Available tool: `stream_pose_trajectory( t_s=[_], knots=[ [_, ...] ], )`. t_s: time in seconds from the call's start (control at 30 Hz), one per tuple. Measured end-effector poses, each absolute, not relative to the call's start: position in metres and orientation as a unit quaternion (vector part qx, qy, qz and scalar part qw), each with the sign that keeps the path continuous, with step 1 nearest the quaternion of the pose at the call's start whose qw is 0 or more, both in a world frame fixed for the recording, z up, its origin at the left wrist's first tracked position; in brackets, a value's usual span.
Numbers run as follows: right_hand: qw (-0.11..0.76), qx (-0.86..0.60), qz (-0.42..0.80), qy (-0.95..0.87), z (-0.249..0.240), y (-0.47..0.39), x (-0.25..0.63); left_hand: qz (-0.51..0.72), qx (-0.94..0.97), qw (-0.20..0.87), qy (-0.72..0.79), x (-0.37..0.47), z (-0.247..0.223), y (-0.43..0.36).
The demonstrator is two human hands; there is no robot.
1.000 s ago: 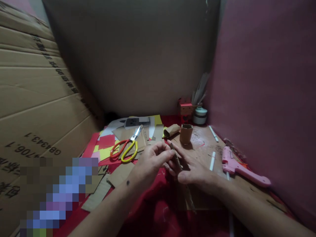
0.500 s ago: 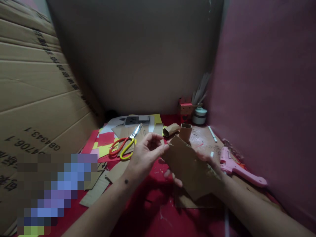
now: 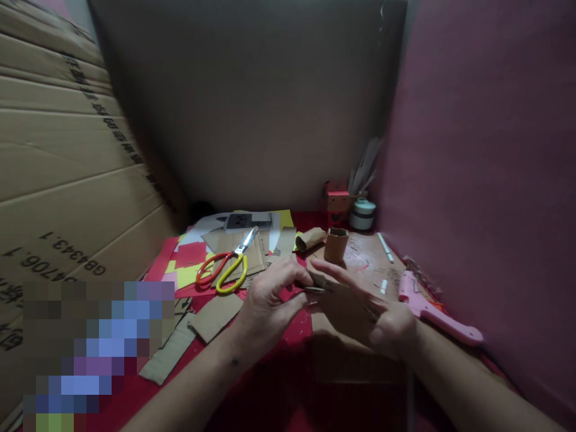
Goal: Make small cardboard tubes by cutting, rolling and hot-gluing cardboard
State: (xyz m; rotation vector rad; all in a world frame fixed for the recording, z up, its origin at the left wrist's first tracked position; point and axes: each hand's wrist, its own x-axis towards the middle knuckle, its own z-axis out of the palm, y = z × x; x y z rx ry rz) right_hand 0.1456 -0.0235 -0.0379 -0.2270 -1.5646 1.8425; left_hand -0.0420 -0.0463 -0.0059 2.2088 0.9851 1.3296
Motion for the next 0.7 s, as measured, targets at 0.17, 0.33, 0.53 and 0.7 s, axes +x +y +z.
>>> stream_pose_trajectory(
  t_s=[0.17, 0.33, 0.53, 0.7],
  knots=[
    [0.346, -0.020, 0.728, -0.592, -0.037, -0.022, 0.141, 0.453, 0.798, 0.199, 0.344, -0.042, -0.001, -0.048],
    [0.366, -0.087, 0.784, -0.494, -0.030, -0.033, 0.142, 0.435, 0.765, 0.240, 0.410, -0.041, -0.004, -0.049],
    [0.348, -0.131, 0.819, -0.438, -0.020, -0.033, 0.144, 0.439, 0.712, 0.306, 0.454, -0.040, -0.007, -0.046],
    [0.394, -0.176, 0.769, -0.471, -0.031, -0.023, 0.136, 0.508, 0.564, 0.416, 0.501, -0.044, -0.004, -0.032]
  ],
)
